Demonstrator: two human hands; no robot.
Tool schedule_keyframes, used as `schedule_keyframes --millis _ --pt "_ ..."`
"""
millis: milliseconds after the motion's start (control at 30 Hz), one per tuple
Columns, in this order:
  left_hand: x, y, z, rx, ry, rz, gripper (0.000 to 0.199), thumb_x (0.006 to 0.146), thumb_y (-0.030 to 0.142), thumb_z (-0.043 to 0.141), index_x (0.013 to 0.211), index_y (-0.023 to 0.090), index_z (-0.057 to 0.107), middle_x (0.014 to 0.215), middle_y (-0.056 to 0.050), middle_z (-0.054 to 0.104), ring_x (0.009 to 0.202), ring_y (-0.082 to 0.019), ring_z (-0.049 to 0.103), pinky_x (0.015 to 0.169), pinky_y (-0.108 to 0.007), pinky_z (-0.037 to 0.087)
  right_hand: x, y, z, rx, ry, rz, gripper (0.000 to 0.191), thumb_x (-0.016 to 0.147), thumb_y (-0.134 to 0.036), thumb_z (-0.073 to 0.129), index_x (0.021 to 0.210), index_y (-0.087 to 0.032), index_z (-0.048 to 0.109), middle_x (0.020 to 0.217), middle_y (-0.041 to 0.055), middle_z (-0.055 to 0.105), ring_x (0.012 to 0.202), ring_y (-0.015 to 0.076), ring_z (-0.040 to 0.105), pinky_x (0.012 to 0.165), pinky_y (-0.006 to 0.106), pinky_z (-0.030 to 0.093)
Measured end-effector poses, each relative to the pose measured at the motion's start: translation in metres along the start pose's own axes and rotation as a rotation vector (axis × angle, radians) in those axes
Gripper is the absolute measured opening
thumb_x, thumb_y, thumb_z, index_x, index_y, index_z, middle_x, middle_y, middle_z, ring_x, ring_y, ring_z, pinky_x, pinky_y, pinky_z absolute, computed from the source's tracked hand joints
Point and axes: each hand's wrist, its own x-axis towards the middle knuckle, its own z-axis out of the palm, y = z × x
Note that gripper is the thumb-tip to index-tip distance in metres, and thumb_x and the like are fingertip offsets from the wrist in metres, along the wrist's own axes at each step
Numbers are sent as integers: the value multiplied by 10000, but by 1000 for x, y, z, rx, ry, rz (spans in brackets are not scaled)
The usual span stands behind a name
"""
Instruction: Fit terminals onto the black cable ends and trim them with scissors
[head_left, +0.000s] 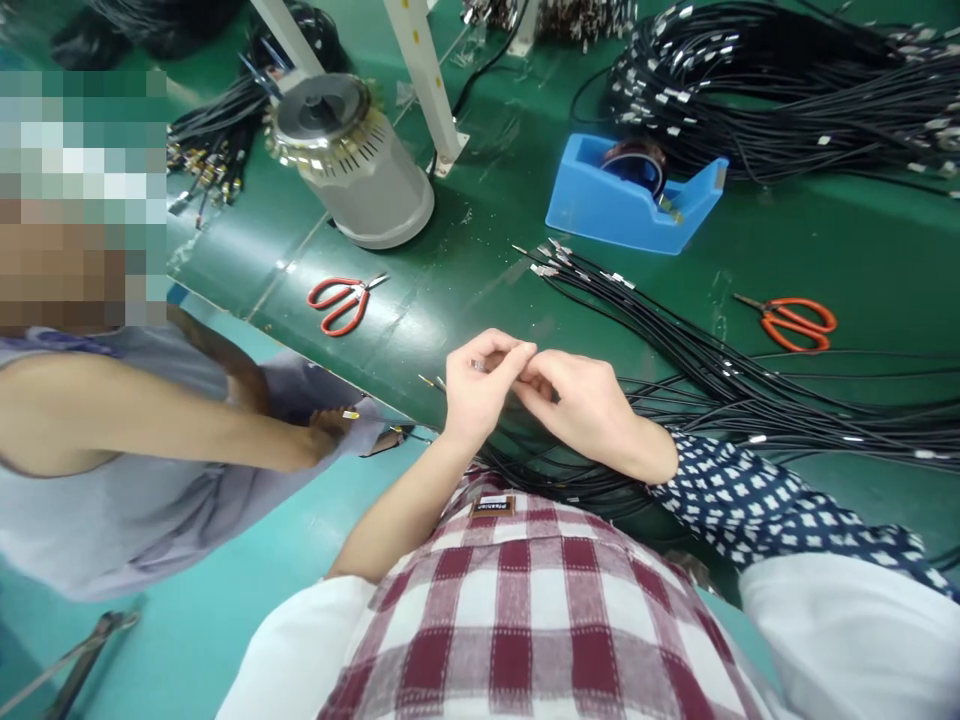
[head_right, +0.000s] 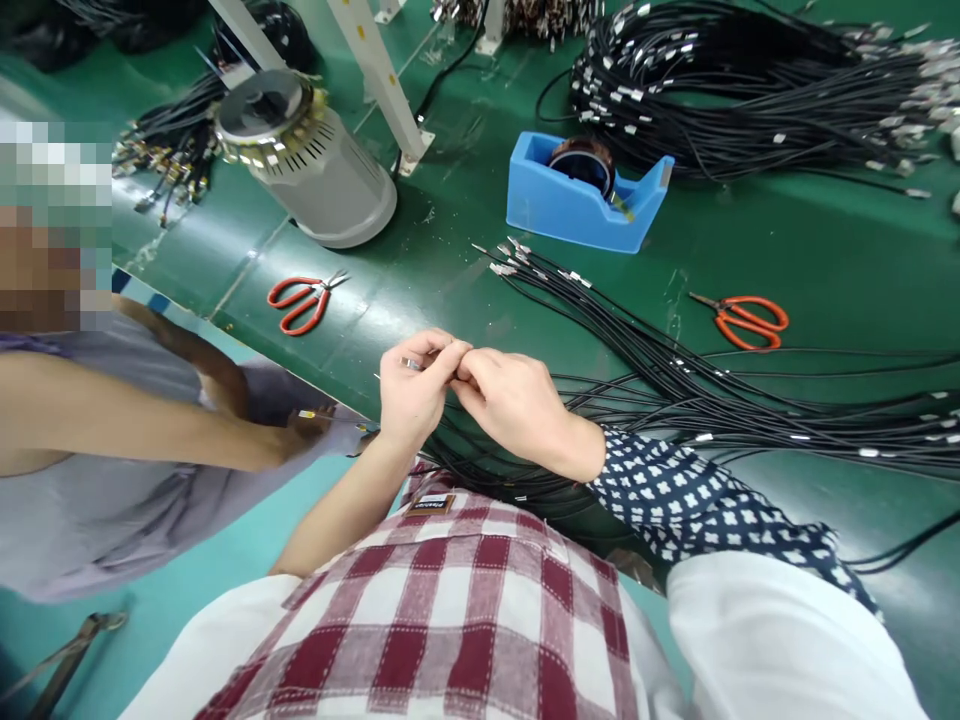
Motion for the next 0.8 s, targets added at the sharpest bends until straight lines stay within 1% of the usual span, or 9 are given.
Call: schedule_keyframes --millis 133,233,333,433,500,600,667,700,800 --pt "4 10 -4 -257 -57 -247 494 780 621 716 899 147 787 660 -1 567 478 -43 393 446 -185 343 6 2 -6 399 -98 172 111 864 -261 671 798 -185 625 666 -25 633 561 96 541 538 223 418" --pt "4 16 -8 -348 -72 -320 571 801 667 662 908 122 793 637 -6 538 467 -40 350 431 -186 323 9 4 -12 542 -115 265 182 837 -341 707 790 -183 629 686 -12 638 587 106 551 534 226 434" --pt "1 17 -7 -348 -80 -326 415 709 511 825 848 121 790 560 27 489 474 -36 350 441 -170 315 10 5 -13 531 -102 283 207 829 -360 717 766 -188 619 681 -11 630 585 106 535 534 234 425" --pt "-1 14 -4 -312 -28 -304 295 602 352 911 698 130 741 620 8 591 491 -33 403 437 -165 302 8 3 -10 409 -81 233 176 847 -309 694 745 -197 604 654 -22 617 574 105 525 559 244 422" --pt "0 11 -1 -286 -1 -296 300 598 337 911 632 129 697 667 -9 631 517 -42 449 441 -166 305 7 1 -8 317 -65 197 158 857 -270 679 742 -201 596 643 -26 614 565 104 519 579 252 426" --pt "4 5 -1 -282 -23 -304 355 631 366 899 568 124 646 546 31 506 476 -31 376 437 -165 275 8 4 -9 305 -43 190 154 860 -273 686 753 -201 602 657 -21 622 570 104 524 586 254 436" --pt "6 3 -6 -331 -64 -312 382 698 444 851 606 125 663 534 39 459 470 -36 342 454 -177 302 13 11 -15 390 -10 224 162 845 -309 714 779 -198 617 695 -9 640 596 110 546 583 252 449" --pt "6 2 -10 -357 -84 -314 380 735 484 814 675 128 694 573 23 495 499 -51 386 489 -189 354 18 15 -20 445 22 249 172 833 -326 728 794 -197 621 720 -1 649 608 113 557 577 252 456" --pt "-5 5 -25 -249 -126 -272 319 817 465 745 922 164 736 858 -50 640 779 -126 574 710 -237 479 35 28 -39 571 131 314 219 806 -353 756 811 -195 605 763 16 658 602 112 567 546 251 467"
